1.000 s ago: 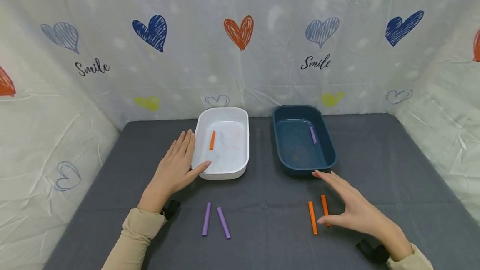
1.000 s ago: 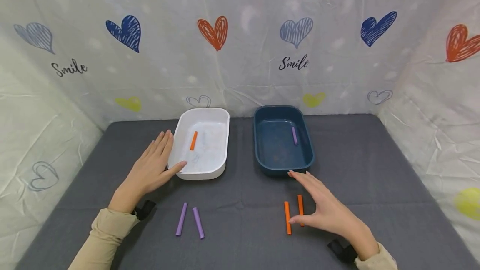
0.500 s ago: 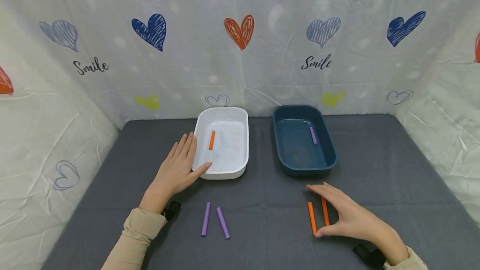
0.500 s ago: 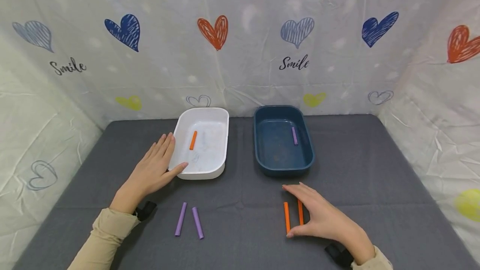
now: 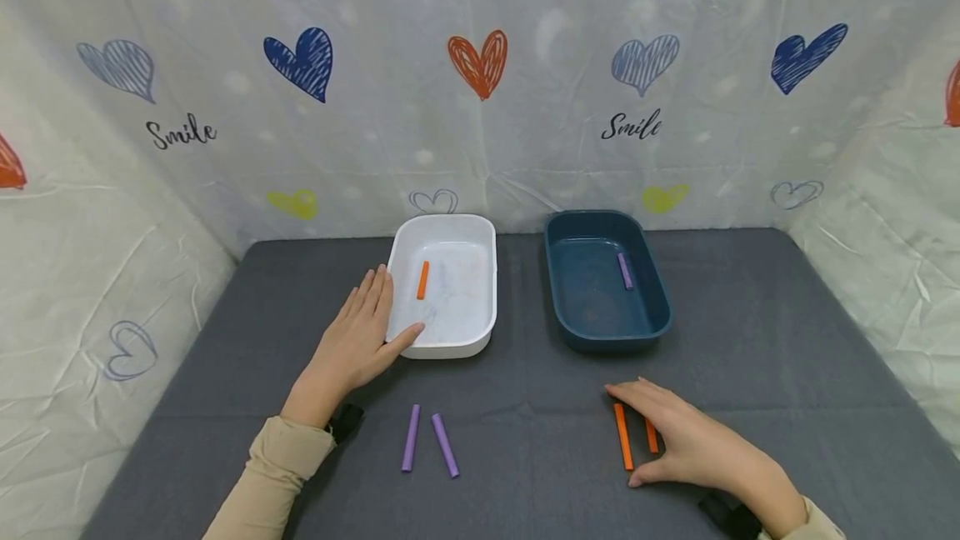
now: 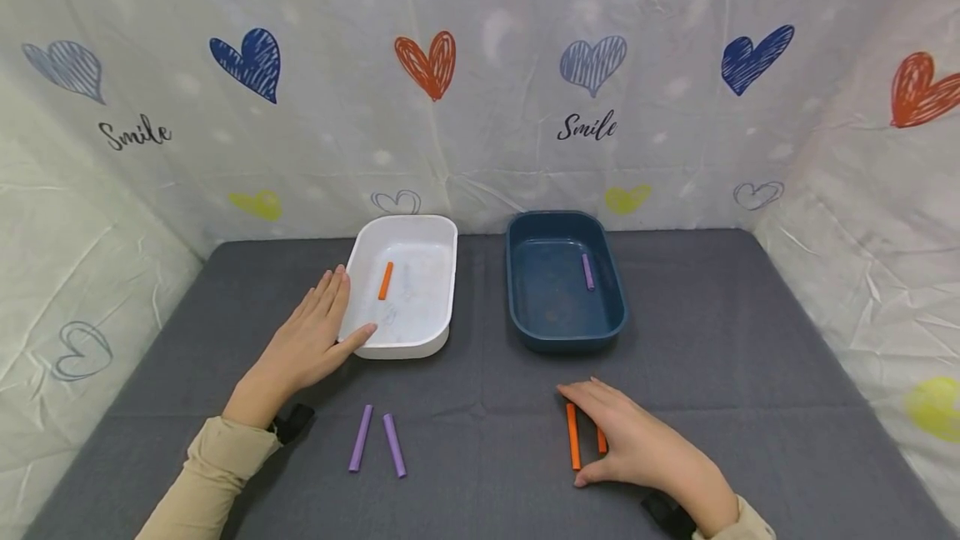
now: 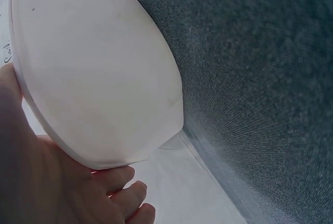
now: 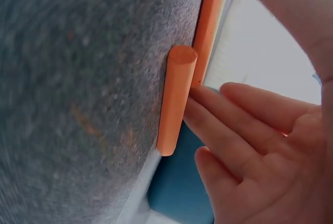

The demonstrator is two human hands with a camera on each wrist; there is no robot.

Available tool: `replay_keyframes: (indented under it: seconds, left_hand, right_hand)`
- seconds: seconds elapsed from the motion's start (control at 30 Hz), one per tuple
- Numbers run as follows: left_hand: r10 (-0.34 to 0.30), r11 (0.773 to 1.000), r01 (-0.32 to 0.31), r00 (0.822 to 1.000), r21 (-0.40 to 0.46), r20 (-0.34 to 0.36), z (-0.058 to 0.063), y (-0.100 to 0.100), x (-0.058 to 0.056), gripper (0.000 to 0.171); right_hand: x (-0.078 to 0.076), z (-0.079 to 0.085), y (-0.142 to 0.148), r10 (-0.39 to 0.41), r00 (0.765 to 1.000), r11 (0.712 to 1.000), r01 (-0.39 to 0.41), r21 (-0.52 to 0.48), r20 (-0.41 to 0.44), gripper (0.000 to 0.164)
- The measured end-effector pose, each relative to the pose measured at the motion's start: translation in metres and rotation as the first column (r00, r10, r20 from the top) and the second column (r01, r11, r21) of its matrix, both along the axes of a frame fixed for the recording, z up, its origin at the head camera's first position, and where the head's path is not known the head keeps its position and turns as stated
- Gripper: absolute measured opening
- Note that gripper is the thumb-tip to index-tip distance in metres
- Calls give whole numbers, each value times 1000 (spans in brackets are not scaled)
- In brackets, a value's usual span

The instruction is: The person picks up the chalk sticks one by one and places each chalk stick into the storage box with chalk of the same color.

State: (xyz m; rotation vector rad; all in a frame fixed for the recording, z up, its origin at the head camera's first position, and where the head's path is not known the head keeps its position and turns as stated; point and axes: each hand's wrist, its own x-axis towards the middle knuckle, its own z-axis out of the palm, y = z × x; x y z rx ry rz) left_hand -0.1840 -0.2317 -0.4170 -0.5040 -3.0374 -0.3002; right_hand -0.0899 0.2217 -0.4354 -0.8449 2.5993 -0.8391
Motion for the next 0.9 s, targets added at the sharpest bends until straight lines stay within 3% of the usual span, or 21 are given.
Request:
replay_keyframes:
  seconds: [0.4, 0.9]
  left_hand:
    - [1, 1000, -1, 1000, 4, -13, -1, 3, 1, 94]
    - [8, 1000, -8, 1000, -6, -25, 1, 4, 3, 92]
  right_hand:
    - [0, 1, -4, -17, 999, 1000, 18, 18, -36, 82]
    - [-4, 1, -21, -26, 996, 999, 23, -39, -82, 77]
